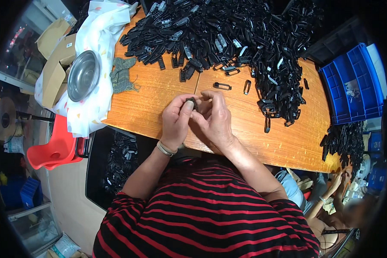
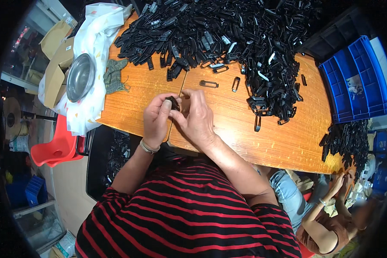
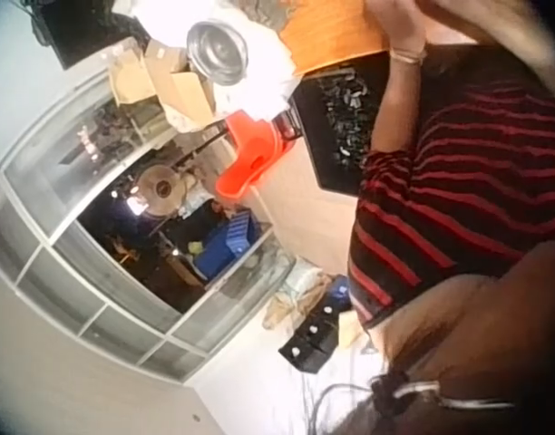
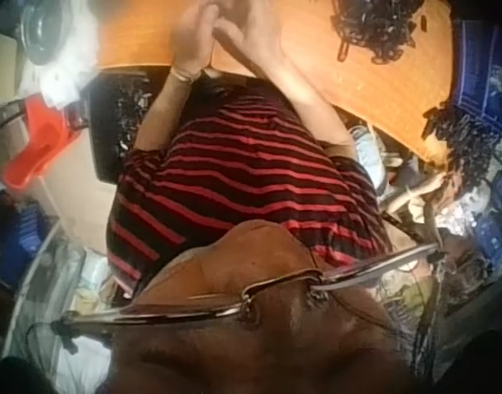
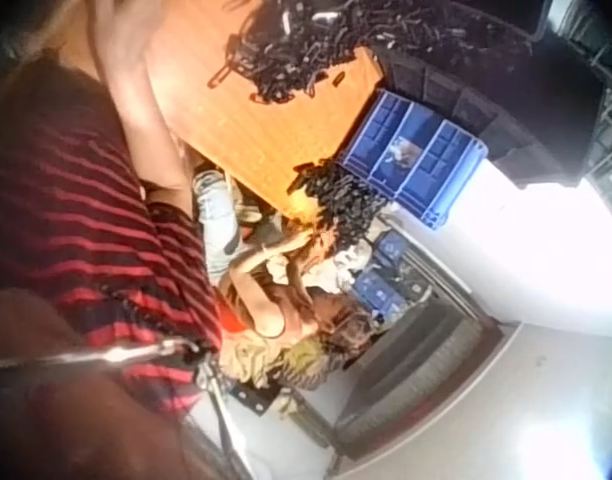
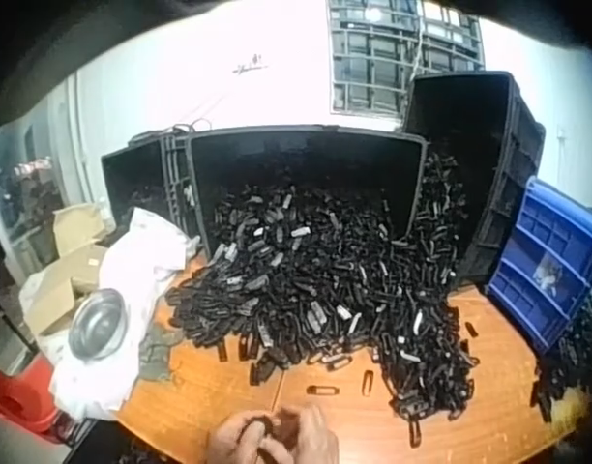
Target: Assembling small black plastic components by snapping them together manually at a workbench.
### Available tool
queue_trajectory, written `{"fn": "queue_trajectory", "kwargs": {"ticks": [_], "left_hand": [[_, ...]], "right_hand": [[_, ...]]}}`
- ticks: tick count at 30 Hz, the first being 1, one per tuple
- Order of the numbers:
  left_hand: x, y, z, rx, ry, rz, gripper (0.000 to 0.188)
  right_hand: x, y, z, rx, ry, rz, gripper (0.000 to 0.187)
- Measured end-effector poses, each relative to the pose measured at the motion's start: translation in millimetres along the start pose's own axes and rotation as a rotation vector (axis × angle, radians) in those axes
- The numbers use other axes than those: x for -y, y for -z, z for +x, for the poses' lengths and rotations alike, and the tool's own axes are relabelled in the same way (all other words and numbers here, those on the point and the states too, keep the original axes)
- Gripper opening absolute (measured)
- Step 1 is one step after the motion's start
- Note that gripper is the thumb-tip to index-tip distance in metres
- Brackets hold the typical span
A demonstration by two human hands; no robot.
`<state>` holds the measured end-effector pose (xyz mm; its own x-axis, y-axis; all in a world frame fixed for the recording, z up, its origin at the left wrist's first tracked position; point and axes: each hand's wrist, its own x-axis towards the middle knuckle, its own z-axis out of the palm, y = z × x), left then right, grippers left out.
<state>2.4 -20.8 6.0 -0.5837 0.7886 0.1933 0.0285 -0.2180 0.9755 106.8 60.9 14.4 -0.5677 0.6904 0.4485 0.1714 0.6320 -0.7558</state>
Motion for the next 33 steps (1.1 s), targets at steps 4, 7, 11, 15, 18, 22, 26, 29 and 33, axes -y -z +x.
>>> {"fn": "queue_trajectory", "kwargs": {"ticks": [4,7,11,15,18,22,26,29,33], "left_hand": [[-6,2,-3,0.055,0.099,-0.102,0.020],[-9,10,-5,0.086,0.089,0.015,0.022],[-12,36,-15,0.093,0.201,0.046,0.028],[-49,83,-30,0.203,0.428,0.257,0.032],[-85,150,-42,0.416,0.499,0.848,0.017],[-89,154,-30,0.118,0.114,1.129,0.014],[-39,102,34,0.158,-0.404,1.150,0.021],[-10,76,77,0.299,-0.538,1.298,0.023],[10,70,110,0.436,-0.666,1.226,0.023]], "right_hand": [[1,-4,-9,0.225,-0.048,0.093,0.043],[4,-12,-20,0.253,-0.092,0.077,0.040],[16,-32,-25,0.286,-0.173,0.155,0.037],[27,-25,-15,0.684,-0.063,0.314,0.034],[4,-10,-3,0.554,0.093,0.093,0.030],[-22,29,35,0.330,0.108,-0.430,0.020],[-52,31,56,0.353,0.088,-0.667,0.025],[-50,32,62,0.466,0.108,-0.757,0.027],[-50,38,57,0.450,0.021,-0.571,0.029]]}}
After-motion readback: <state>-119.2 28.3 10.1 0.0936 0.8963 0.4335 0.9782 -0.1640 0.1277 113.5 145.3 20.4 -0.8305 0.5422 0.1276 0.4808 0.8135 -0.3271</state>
